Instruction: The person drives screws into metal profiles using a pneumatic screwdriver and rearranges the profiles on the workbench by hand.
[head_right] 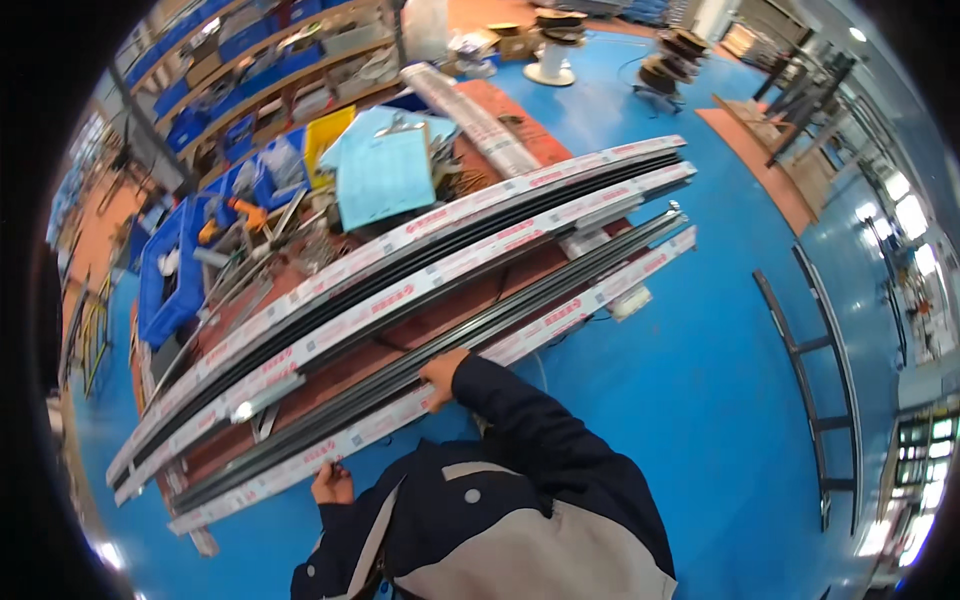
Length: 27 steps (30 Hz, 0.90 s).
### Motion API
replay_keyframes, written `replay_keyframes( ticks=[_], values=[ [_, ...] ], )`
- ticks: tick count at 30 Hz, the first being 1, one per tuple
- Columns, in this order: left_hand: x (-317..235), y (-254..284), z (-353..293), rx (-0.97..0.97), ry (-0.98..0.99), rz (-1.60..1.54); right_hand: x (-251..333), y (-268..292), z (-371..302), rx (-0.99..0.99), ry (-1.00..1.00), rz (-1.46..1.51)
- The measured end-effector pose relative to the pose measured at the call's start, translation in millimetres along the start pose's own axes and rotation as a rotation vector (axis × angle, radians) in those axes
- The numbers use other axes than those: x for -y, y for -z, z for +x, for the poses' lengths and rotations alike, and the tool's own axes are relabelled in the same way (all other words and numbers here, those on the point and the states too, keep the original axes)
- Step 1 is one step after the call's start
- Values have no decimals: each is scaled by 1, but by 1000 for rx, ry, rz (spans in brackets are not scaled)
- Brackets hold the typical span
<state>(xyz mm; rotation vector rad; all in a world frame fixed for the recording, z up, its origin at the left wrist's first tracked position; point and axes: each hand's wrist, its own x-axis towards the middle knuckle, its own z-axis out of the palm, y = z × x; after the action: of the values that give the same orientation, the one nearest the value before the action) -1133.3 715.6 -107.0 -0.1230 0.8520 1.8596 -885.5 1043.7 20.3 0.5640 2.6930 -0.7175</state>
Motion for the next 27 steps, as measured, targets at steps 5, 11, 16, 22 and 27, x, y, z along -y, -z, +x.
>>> replay_keyframes(
  ticks=[5,11,16,22,27],
  values=[
    [-1,6,5,-171,-39,-110,-24,-6,-11,0,-14,22],
    [-13,35,-29,-228,-82,-220,-71,9,-57,-245,-176,-381],
    [-10,13,-50,-390,-386,-149,-102,-13,-82,-268,-287,-410],
    [9,-20,-47,-490,-517,-77,-89,-19,-79,-269,-282,-389],
    [7,-37,-43,-482,-460,-35,-58,-7,-55,-171,-183,-320]
  ],
)
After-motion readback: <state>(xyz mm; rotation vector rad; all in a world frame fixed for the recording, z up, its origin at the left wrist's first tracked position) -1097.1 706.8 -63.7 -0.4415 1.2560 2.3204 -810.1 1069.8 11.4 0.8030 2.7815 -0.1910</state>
